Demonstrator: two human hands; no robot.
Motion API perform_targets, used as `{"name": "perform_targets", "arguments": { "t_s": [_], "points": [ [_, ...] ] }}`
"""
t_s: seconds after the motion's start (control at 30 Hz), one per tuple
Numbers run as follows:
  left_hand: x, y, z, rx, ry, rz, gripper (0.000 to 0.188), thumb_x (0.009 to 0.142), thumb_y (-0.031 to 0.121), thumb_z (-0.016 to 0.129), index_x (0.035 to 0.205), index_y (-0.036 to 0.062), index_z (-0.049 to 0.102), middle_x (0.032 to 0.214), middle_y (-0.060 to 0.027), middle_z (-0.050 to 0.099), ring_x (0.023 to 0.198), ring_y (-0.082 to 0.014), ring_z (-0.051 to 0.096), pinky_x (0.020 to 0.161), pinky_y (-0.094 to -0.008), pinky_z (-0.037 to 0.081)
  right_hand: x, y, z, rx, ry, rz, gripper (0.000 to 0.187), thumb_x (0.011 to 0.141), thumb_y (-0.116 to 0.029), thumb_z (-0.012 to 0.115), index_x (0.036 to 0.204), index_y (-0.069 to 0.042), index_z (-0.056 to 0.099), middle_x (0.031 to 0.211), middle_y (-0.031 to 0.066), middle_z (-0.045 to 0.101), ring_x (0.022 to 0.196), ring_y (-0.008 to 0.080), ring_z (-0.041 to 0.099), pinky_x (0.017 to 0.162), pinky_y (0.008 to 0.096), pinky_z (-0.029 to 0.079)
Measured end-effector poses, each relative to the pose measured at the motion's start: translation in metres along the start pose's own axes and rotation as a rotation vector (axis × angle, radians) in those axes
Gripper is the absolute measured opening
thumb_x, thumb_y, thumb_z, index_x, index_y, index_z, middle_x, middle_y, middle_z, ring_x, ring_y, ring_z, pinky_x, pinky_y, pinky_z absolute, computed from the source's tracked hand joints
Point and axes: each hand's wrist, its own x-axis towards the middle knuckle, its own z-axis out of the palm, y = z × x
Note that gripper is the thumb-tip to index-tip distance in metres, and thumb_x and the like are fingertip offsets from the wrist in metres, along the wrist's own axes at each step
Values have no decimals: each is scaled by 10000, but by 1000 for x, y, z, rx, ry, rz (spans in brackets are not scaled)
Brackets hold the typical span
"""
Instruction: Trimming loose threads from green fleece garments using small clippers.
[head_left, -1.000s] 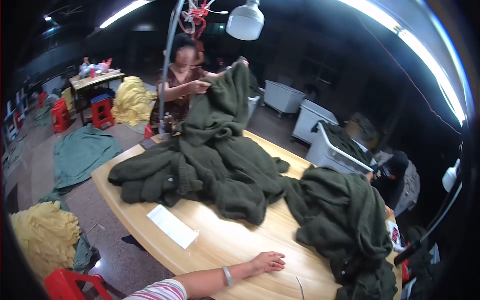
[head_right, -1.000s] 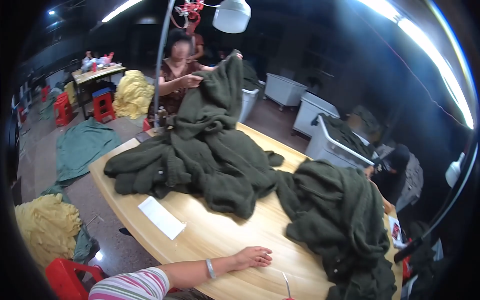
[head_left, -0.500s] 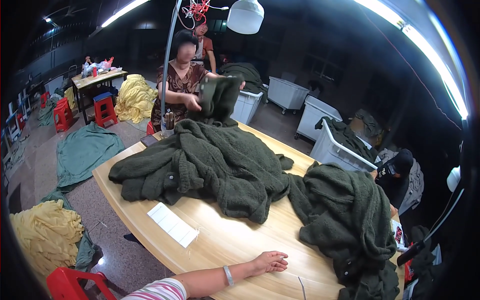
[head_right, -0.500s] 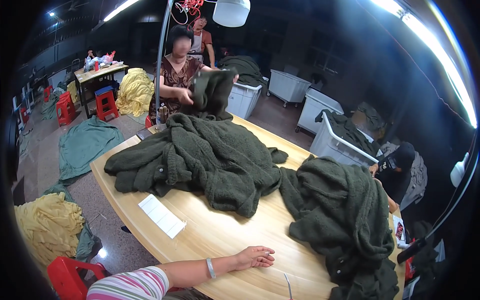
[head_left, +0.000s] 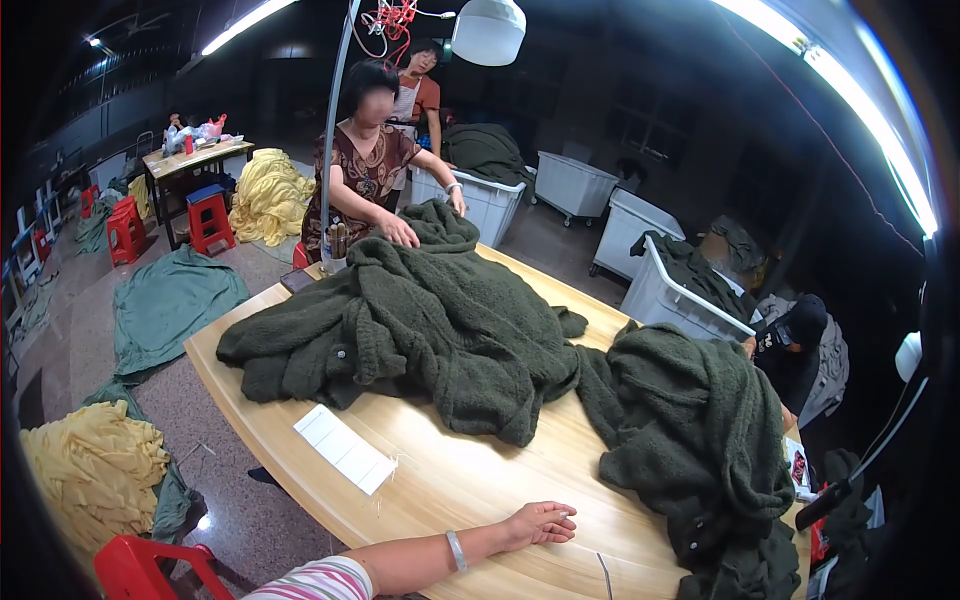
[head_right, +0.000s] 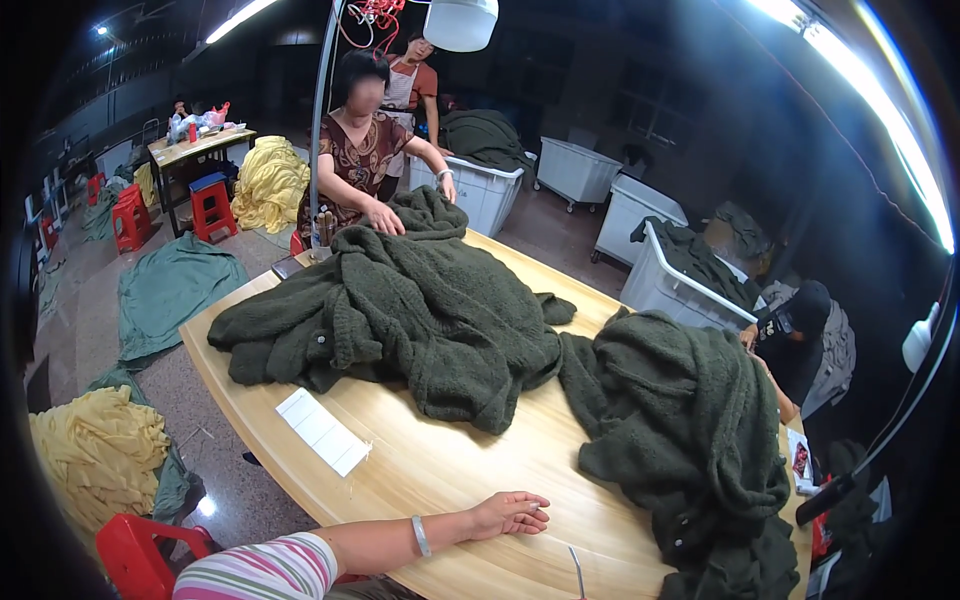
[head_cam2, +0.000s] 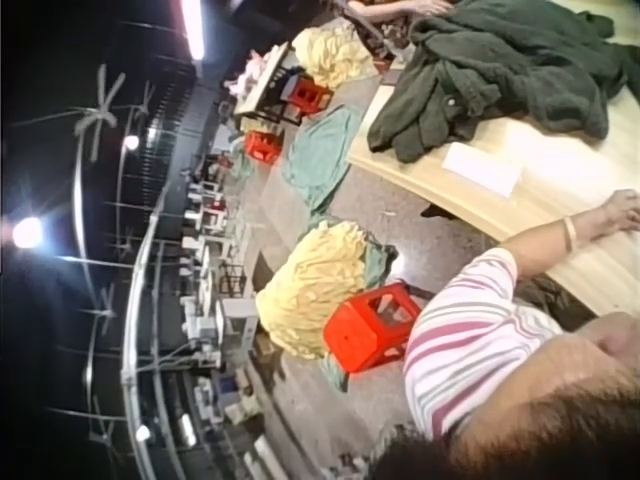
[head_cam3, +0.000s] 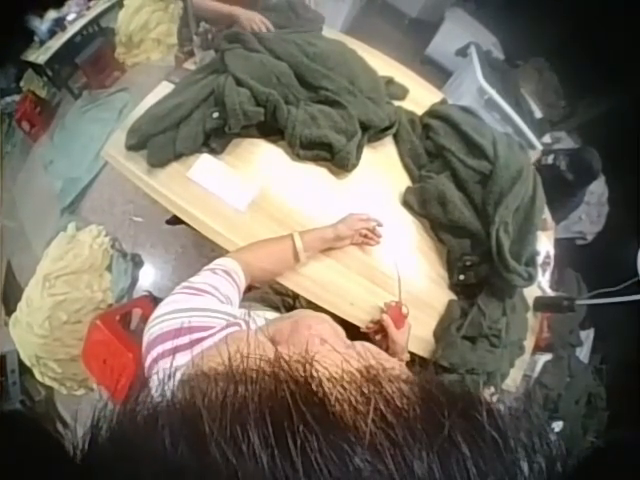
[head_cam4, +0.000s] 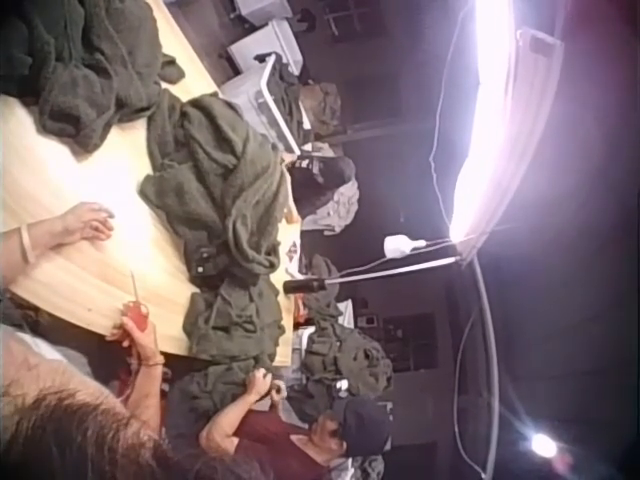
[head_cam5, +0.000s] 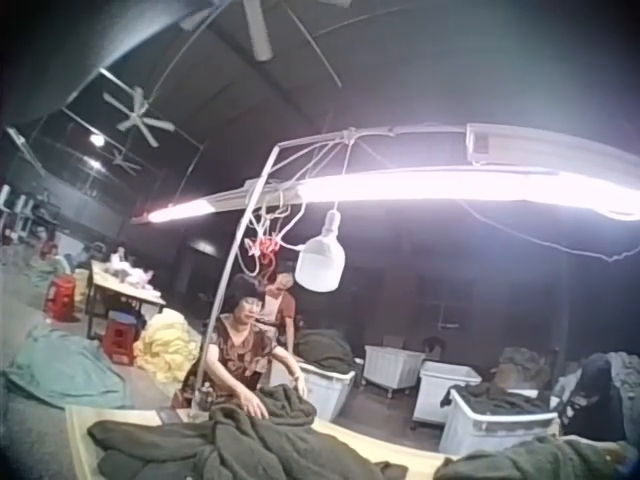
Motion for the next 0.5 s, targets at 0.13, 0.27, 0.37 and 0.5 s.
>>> {"name": "perform_targets", "arguments": {
  "t_s": [0.13,0.27,0.37,0.5],
  "points": [
    [0,1,1,11,-3,-3,321,1011,170,487,1283,1,480,1081,-123,615,967,-192,641,873,-309,559,5,11,-9,-39,13,-1,390,907,-96,627,1255,-10,474,844,139,690,691,256,705,519,293,548],
    [3,-2,-4,14,-12,8,326,1010,175,490,1286,3,477,1085,-123,615,968,-188,640,877,-308,558,2,4,-3,-44,3,5,397,905,-100,631,1257,-6,474,842,141,689,694,260,704,526,303,550],
    [3,-1,-6,20,-3,4,331,1009,181,496,1287,3,475,1088,-123,615,972,-187,639,881,-305,556,3,-1,2,-29,18,11,398,911,-95,620,1266,2,468,838,155,684,701,274,702,559,345,572],
    [4,-2,-6,21,-13,0,333,1009,188,499,1286,6,476,1090,-121,615,974,-188,639,884,-304,554,8,11,-7,-44,-8,1,397,919,-86,605,1275,13,459,844,179,679,713,291,702,603,400,594]
  ]
}}
